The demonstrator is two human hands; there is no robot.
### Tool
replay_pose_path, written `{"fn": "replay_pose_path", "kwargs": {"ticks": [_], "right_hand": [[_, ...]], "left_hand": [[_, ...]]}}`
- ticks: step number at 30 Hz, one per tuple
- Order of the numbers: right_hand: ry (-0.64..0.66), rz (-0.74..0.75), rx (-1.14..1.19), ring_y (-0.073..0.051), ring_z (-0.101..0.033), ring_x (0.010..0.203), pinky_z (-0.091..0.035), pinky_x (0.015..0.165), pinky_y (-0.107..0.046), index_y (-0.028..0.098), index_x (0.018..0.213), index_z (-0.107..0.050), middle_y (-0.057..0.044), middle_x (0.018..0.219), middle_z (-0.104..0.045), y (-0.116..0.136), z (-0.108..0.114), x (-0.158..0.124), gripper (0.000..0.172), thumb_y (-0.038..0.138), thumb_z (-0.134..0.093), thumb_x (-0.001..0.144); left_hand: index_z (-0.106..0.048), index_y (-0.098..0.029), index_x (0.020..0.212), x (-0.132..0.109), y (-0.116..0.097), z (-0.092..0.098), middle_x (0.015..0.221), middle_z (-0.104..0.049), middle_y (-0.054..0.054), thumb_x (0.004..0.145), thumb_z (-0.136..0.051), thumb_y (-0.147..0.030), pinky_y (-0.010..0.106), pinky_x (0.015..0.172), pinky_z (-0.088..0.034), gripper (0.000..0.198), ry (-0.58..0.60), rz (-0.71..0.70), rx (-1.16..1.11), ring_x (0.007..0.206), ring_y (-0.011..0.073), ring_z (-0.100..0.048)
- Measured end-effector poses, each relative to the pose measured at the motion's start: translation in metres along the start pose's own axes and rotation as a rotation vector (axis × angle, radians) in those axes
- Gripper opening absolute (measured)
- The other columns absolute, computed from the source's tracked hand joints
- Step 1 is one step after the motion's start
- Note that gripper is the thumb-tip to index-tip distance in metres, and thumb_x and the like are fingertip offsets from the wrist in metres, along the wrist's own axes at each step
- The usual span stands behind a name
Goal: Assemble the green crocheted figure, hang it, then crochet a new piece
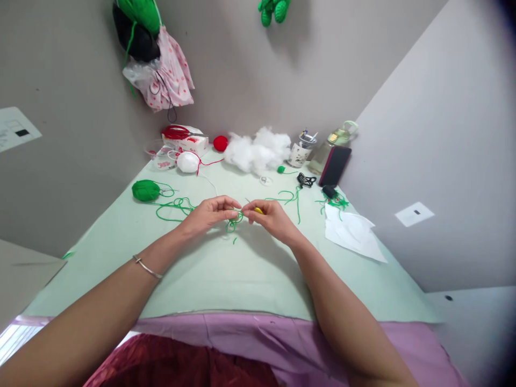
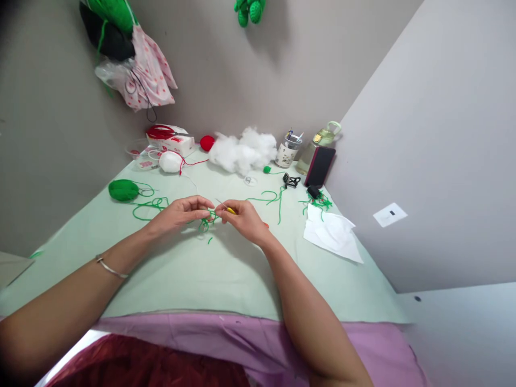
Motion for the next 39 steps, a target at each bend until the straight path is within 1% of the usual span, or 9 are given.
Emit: {"fn": "replay_pose_path", "kwargs": {"ticks": [5, 8, 11, 19, 21, 26, 30, 35, 39], "right_hand": [[-0.048, -0.028, 0.021, -0.010, -0.033, 0.056, -0.025, 0.053, -0.027, 0.016, 0.089, -0.074, 0.004, 0.064, -0.049, 0.000, 0.012, -0.001, 0.031, 0.045, -0.063, 0.089], [0.051, -0.021, 0.024, -0.010, -0.032, 0.059, -0.024, 0.055, -0.027, 0.017, 0.095, -0.076, 0.006, 0.062, -0.043, 0.001, 0.006, -0.003, 0.032, 0.047, -0.068, 0.085], [0.102, -0.031, 0.020, -0.010, -0.029, 0.059, -0.022, 0.054, -0.028, 0.017, 0.087, -0.076, 0.006, 0.061, -0.039, 0.001, 0.003, -0.005, 0.031, 0.047, -0.069, 0.084], [-0.073, -0.046, 0.224, -0.009, -0.031, 0.057, -0.022, 0.052, -0.026, 0.018, 0.080, -0.066, 0.006, 0.061, -0.041, -0.004, 0.018, -0.002, 0.033, 0.050, -0.073, 0.081], [-0.059, -0.042, 0.266, -0.008, -0.028, 0.054, -0.020, 0.051, -0.026, 0.018, 0.081, -0.066, 0.007, 0.059, -0.040, -0.004, 0.015, -0.001, 0.033, 0.051, -0.072, 0.083], [0.003, -0.044, 0.315, -0.008, -0.028, 0.051, -0.019, 0.049, -0.026, 0.020, 0.084, -0.059, 0.007, 0.063, -0.049, -0.001, 0.006, -0.002, 0.034, 0.053, -0.069, 0.086], [0.016, -0.008, 0.200, -0.009, -0.030, 0.055, -0.020, 0.051, -0.026, 0.021, 0.090, -0.065, 0.008, 0.062, -0.038, 0.006, 0.004, -0.004, 0.033, 0.053, -0.072, 0.083], [-0.005, -0.029, 0.149, -0.010, -0.027, 0.056, -0.019, 0.052, -0.028, 0.019, 0.087, -0.069, 0.007, 0.061, -0.036, 0.003, 0.005, -0.004, 0.034, 0.053, -0.072, 0.083], [-0.029, -0.023, 0.166, -0.010, -0.028, 0.057, -0.020, 0.053, -0.028, 0.019, 0.083, -0.068, 0.006, 0.062, -0.037, 0.002, 0.006, -0.003, 0.032, 0.052, -0.070, 0.085]], "left_hand": [[-0.070, -0.021, 0.101, 0.000, 0.007, 0.002, 0.092, -0.075, 0.004, 0.075, -0.083, -0.035, 0.034, 0.082, -0.048, 0.033, -0.024, 0.038, -0.096, 0.089, 0.0215, -0.070], [-0.069, -0.020, 0.102, 0.000, 0.008, 0.002, 0.092, -0.076, 0.005, 0.075, -0.083, -0.034, 0.034, 0.080, -0.048, 0.034, -0.033, 0.045, -0.120, 0.088, 0.0214, -0.071], [-0.069, -0.020, 0.101, 0.000, 0.007, 0.001, 0.089, -0.075, 0.005, 0.073, -0.083, -0.034, 0.034, 0.078, -0.049, 0.034, -0.035, 0.046, -0.136, 0.087, 0.0222, -0.071], [-0.069, -0.019, 0.095, 0.000, 0.003, -0.003, 0.080, -0.069, 0.000, 0.070, -0.084, -0.033, 0.033, 0.078, -0.048, 0.032, -0.010, 0.034, -0.166, 0.077, 0.0181, -0.068], [-0.069, -0.019, 0.096, 0.000, 0.003, -0.003, 0.081, -0.069, 0.000, 0.071, -0.084, -0.034, 0.033, 0.076, -0.048, 0.032, -0.007, 0.033, -0.167, 0.075, 0.0173, -0.067], [-0.071, -0.020, 0.096, -0.002, 0.004, -0.004, 0.085, -0.067, 0.000, 0.072, -0.083, -0.037, 0.031, 0.073, -0.048, 0.032, -0.017, 0.036, -0.164, 0.072, 0.0162, -0.066], [-0.071, -0.020, 0.095, -0.004, 0.002, -0.006, 0.084, -0.067, 0.000, 0.072, -0.082, -0.040, 0.032, 0.073, -0.049, 0.032, -0.013, 0.040, -0.169, 0.073, 0.0170, -0.066], [-0.071, -0.020, 0.096, -0.004, -0.001, -0.003, 0.078, -0.065, 0.000, 0.075, -0.080, -0.043, 0.032, 0.072, -0.048, 0.032, -0.043, 0.034, -0.150, 0.070, 0.0166, -0.064], [-0.070, -0.021, 0.097, -0.004, -0.001, 0.005, 0.090, -0.069, 0.003, 0.084, -0.072, -0.051, 0.034, 0.084, -0.048, 0.032, -0.133, -0.014, -0.096, 0.088, 0.0203, -0.065]]}}
Point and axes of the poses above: each hand's wrist, its own x-axis towards the middle knuckle, its own z-axis out of the back of the hand, y = z × x, the point moved 9 cm from there along x, towards the middle knuckle
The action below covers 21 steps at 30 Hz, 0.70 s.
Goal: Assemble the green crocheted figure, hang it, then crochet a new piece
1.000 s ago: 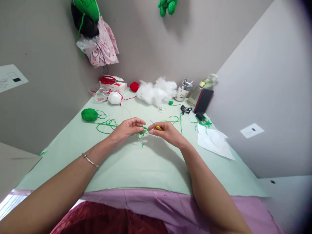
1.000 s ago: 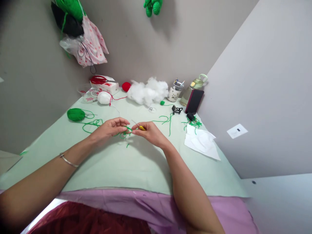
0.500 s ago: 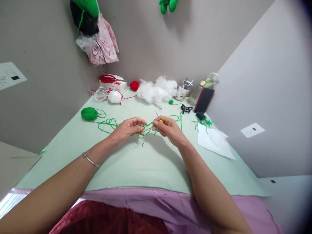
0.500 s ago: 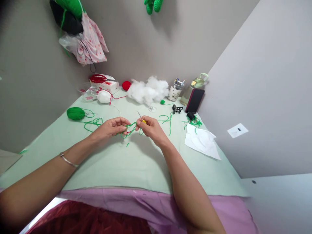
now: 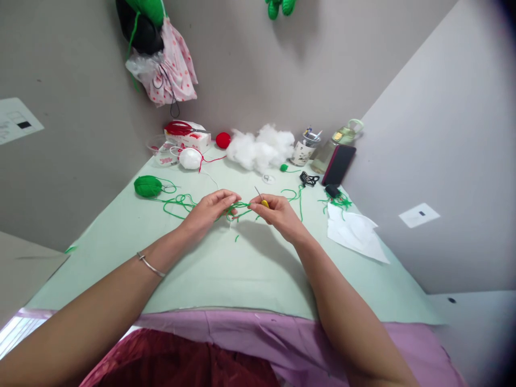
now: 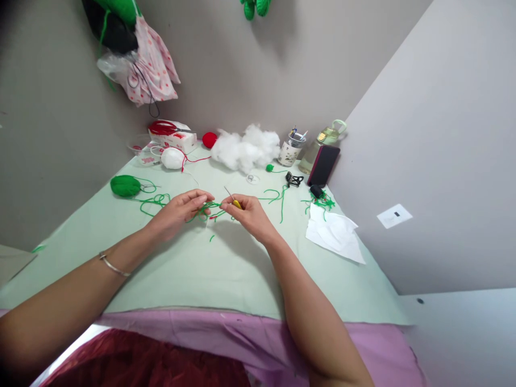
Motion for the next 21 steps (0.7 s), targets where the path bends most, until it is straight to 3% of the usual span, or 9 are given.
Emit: {"fn": "replay_pose_path", "kwargs": {"ticks": [3, 10, 16, 21], "right_hand": [[0.006, 0.000, -0.011, -0.010, -0.028, 0.058, -0.020, 0.054, -0.029, 0.019, 0.082, -0.068, 0.006, 0.063, -0.039, 0.002, -0.003, -0.001, 0.033, 0.051, -0.071, 0.084], [0.030, 0.009, -0.044, -0.010, -0.029, 0.059, -0.020, 0.056, -0.029, 0.018, 0.082, -0.070, 0.005, 0.063, -0.039, 0.007, -0.012, -0.003, 0.034, 0.052, -0.068, 0.086], [0.023, 0.015, -0.053, -0.009, -0.026, 0.056, -0.020, 0.054, -0.028, 0.016, 0.080, -0.071, 0.006, 0.060, -0.034, 0.007, -0.012, -0.003, 0.036, 0.051, -0.065, 0.089], [-0.045, 0.053, -0.039, -0.011, -0.036, 0.054, -0.027, 0.054, -0.028, 0.019, 0.096, -0.069, 0.005, 0.058, -0.053, 0.010, -0.005, -0.003, 0.030, 0.048, -0.064, 0.091]], "left_hand": [[-0.070, -0.023, 0.096, -0.001, -0.002, 0.005, 0.108, -0.069, 0.004, 0.083, -0.074, -0.049, 0.035, 0.098, -0.044, 0.030, -0.053, -0.054, 0.055, 0.107, 0.0238, -0.062], [-0.072, -0.024, 0.093, -0.008, -0.018, -0.003, 0.118, -0.066, 0.007, 0.085, -0.071, -0.040, 0.039, 0.110, -0.039, 0.018, -0.025, -0.232, 0.369, 0.124, 0.0282, -0.058], [-0.071, -0.022, 0.088, -0.009, -0.018, -0.004, 0.125, -0.065, 0.008, 0.084, -0.069, -0.043, 0.044, 0.111, -0.042, 0.021, -0.028, -0.193, 0.385, 0.127, 0.0288, -0.058], [-0.069, -0.021, 0.084, -0.008, -0.017, -0.002, 0.128, -0.065, 0.009, 0.085, -0.067, -0.044, 0.046, 0.113, -0.039, 0.023, -0.027, -0.162, 0.356, 0.123, 0.0290, -0.061]]}}
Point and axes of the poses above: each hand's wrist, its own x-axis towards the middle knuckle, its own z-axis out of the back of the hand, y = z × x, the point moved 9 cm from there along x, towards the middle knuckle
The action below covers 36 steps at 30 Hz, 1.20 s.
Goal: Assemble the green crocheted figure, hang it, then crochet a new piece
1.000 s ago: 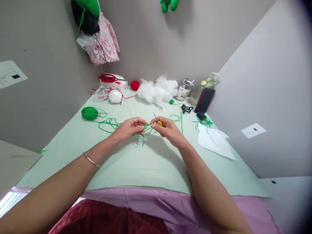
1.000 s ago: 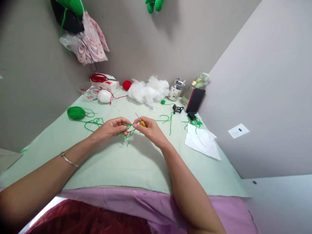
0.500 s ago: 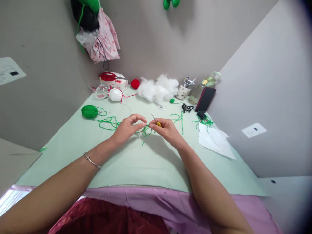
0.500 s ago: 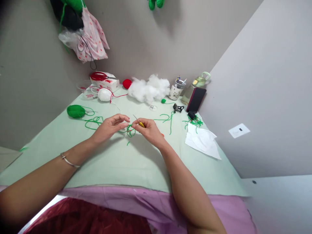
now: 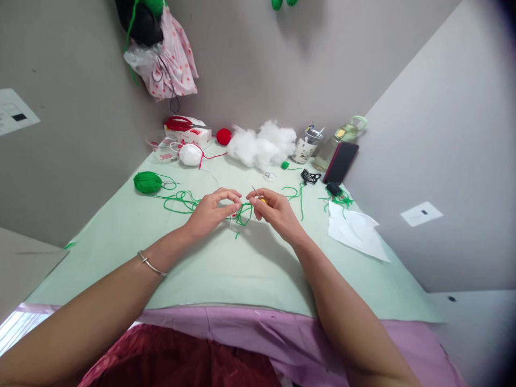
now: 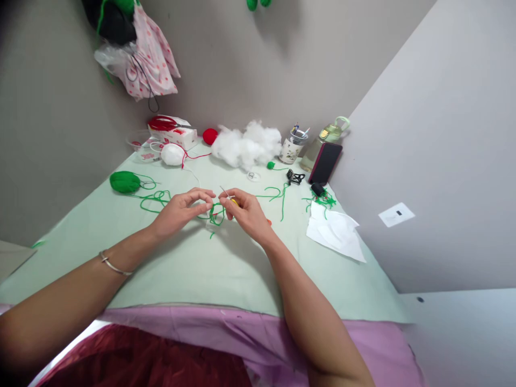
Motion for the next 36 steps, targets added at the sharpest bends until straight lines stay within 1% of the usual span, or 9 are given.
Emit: {"fn": "replay_pose_path", "kwargs": {"ticks": [1, 3, 6, 9, 15, 20, 26, 31, 36], "right_hand": [[-0.021, 0.023, 0.010, -0.011, -0.038, 0.055, -0.028, 0.055, -0.027, 0.020, 0.099, -0.068, 0.005, 0.059, -0.056, 0.002, 0.002, 0.000, 0.027, 0.046, -0.065, 0.091], [-0.053, 0.070, 0.030, -0.011, -0.039, 0.056, -0.030, 0.056, -0.027, 0.021, 0.097, -0.066, 0.005, 0.058, -0.056, 0.006, 0.005, 0.000, 0.022, 0.041, -0.067, 0.090], [-0.063, 0.110, 0.025, -0.011, -0.037, 0.056, -0.028, 0.056, -0.028, 0.021, 0.087, -0.066, 0.006, 0.057, -0.048, 0.008, 0.005, -0.001, 0.016, 0.036, -0.069, 0.087], [-0.044, 0.102, -0.013, -0.011, -0.034, 0.058, -0.026, 0.056, -0.028, 0.020, 0.081, -0.067, 0.005, 0.062, -0.045, 0.006, 0.001, -0.002, 0.015, 0.034, -0.070, 0.086], [-0.064, 0.115, -0.096, -0.011, -0.041, 0.063, -0.030, 0.059, -0.029, 0.019, 0.079, -0.067, 0.002, 0.073, -0.055, 0.005, 0.000, -0.002, 0.010, 0.027, -0.068, 0.085], [-0.051, 0.107, -0.110, -0.011, -0.042, 0.064, -0.031, 0.059, -0.029, 0.019, 0.080, -0.067, 0.002, 0.074, -0.055, 0.004, -0.002, -0.001, 0.008, 0.026, -0.067, 0.084], [-0.017, 0.098, -0.109, -0.010, -0.038, 0.062, -0.029, 0.058, -0.028, 0.019, 0.078, -0.065, 0.003, 0.072, -0.052, 0.007, -0.004, -0.001, 0.009, 0.025, -0.065, 0.084], [-0.007, 0.084, -0.111, -0.010, -0.036, 0.061, -0.027, 0.057, -0.028, 0.019, 0.074, -0.061, 0.004, 0.068, -0.048, 0.009, -0.007, -0.003, 0.009, 0.023, -0.064, 0.082], [0.012, 0.012, -0.001, -0.009, -0.035, 0.058, -0.026, 0.056, -0.027, 0.019, 0.074, -0.061, 0.006, 0.063, -0.045, -0.002, -0.007, 0.000, 0.007, 0.023, -0.064, 0.077]], "left_hand": [[-0.069, -0.021, 0.083, 0.000, 0.000, 0.001, 0.128, -0.066, 0.009, 0.086, -0.067, -0.043, 0.046, 0.114, -0.038, 0.022, -0.004, -0.001, 0.001, 0.122, 0.0289, -0.062], [-0.070, -0.021, 0.083, 0.000, 0.001, 0.001, 0.129, -0.066, 0.009, 0.086, -0.067, -0.043, 0.046, 0.114, -0.038, 0.022, -0.005, -0.002, 0.002, 0.122, 0.0289, -0.062], [-0.069, -0.022, 0.082, 0.000, 0.002, 0.001, 0.129, -0.066, 0.010, 0.087, -0.066, -0.042, 0.047, 0.113, -0.039, 0.021, 0.003, -0.003, 0.000, 0.123, 0.0294, -0.061], [-0.068, -0.021, 0.081, 0.000, 0.002, 0.000, 0.128, -0.067, 0.010, 0.086, -0.067, -0.043, 0.049, 0.113, -0.039, 0.022, 0.004, -0.009, -0.010, 0.124, 0.0301, -0.062], [-0.069, -0.021, 0.083, 0.000, 0.001, -0.003, 0.128, -0.065, 0.010, 0.083, -0.069, -0.044, 0.047, 0.108, -0.046, 0.023, 0.015, -0.002, -0.046, 0.125, 0.0306, -0.060], [-0.069, -0.021, 0.083, 0.000, 0.000, -0.004, 0.127, -0.065, 0.010, 0.083, -0.069, -0.044, 0.046, 0.107, -0.046, 0.022, 0.021, -0.008, -0.053, 0.126, 0.0304, -0.059], [-0.068, -0.022, 0.082, 0.000, -0.002, -0.005, 0.127, -0.066, 0.009, 0.084, -0.068, -0.040, 0.047, 0.114, -0.038, 0.018, 0.041, -0.029, 0.009, 0.126, 0.0294, -0.059], [-0.068, -0.022, 0.083, 0.000, -0.001, -0.008, 0.128, -0.066, 0.009, 0.085, -0.067, -0.041, 0.047, 0.114, -0.036, 0.019, 0.065, -0.022, 0.012, 0.125, 0.0286, -0.060], [-0.067, -0.022, 0.083, 0.000, -0.003, -0.006, 0.127, -0.066, 0.009, 0.085, -0.067, -0.043, 0.047, 0.115, -0.035, 0.021, 0.049, -0.034, 0.020, 0.128, 0.0295, -0.057]]}}
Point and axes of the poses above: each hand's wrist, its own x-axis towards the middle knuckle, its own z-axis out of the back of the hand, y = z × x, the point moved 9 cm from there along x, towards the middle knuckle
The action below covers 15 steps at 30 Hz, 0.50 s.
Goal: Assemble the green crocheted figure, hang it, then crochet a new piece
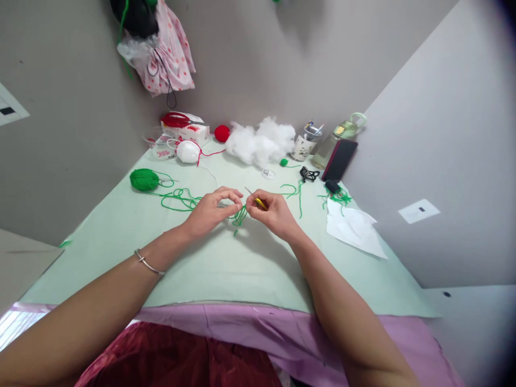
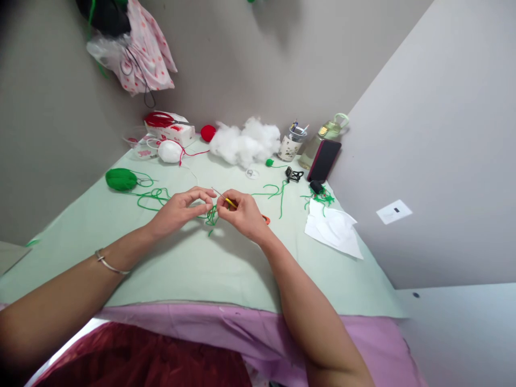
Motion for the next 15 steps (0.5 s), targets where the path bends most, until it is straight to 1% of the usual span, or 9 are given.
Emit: {"fn": "replay_pose_path", "kwargs": {"ticks": [4, 6, 9, 12, 15], "right_hand": [[-0.019, -0.025, 0.054, -0.009, -0.037, 0.060, -0.028, 0.057, -0.027, 0.018, 0.073, -0.062, 0.005, 0.064, -0.049, -0.006, 0.005, 0.003, 0.008, 0.026, -0.064, 0.076], [-0.030, -0.033, 0.058, -0.010, -0.038, 0.060, -0.029, 0.058, -0.027, 0.018, 0.073, -0.062, 0.005, 0.065, -0.050, -0.007, 0.007, 0.004, 0.010, 0.027, -0.064, 0.076], [-0.031, -0.043, 0.055, -0.010, -0.038, 0.059, -0.029, 0.057, -0.027, 0.018, 0.072, -0.062, 0.004, 0.065, -0.050, -0.008, 0.007, 0.004, 0.011, 0.028, -0.065, 0.076], [-0.019, -0.042, 0.049, -0.010, -0.037, 0.059, -0.028, 0.056, -0.027, 0.018, 0.072, -0.063, 0.004, 0.065, -0.050, -0.009, 0.004, 0.004, 0.011, 0.028, -0.066, 0.076], [0.001, -0.033, 0.050, -0.009, -0.036, 0.059, -0.027, 0.056, -0.026, 0.018, 0.073, -0.063, 0.005, 0.064, -0.048, -0.009, 0.001, 0.003, 0.009, 0.026, -0.066, 0.076]], "left_hand": [[-0.067, -0.023, 0.082, -0.001, -0.001, 0.005, 0.126, -0.067, 0.008, 0.086, -0.067, -0.043, 0.048, 0.114, -0.038, 0.020, -0.053, 0.000, 0.001, 0.128, 0.0300, -0.057], [-0.067, -0.023, 0.082, -0.002, -0.006, 0.008, 0.124, -0.067, 0.008, 0.087, -0.067, -0.040, 0.047, 0.114, -0.038, 0.018, -0.100, -0.049, 0.028, 0.128, 0.0292, -0.057], [-0.068, -0.024, 0.086, -0.005, -0.017, 0.009, 0.118, -0.069, 0.008, 0.087, -0.068, -0.035, 0.046, 0.115, -0.037, 0.011, -0.160, -0.158, 0.087, 0.127, 0.0274, -0.057], [-0.068, -0.025, 0.090, -0.008, -0.022, 0.006, 0.117, -0.069, 0.008, 0.088, -0.067, -0.030, 0.046, 0.114, -0.038, 0.006, -0.174, -0.225, 0.139, 0.128, 0.0264, -0.056], [-0.068, -0.025, 0.090, -0.008, -0.021, 0.003, 0.118, -0.068, 0.008, 0.088, -0.066, -0.028, 0.046, 0.113, -0.039, 0.004, -0.164, -0.236, 0.180, 0.127, 0.0263, -0.056]]}}
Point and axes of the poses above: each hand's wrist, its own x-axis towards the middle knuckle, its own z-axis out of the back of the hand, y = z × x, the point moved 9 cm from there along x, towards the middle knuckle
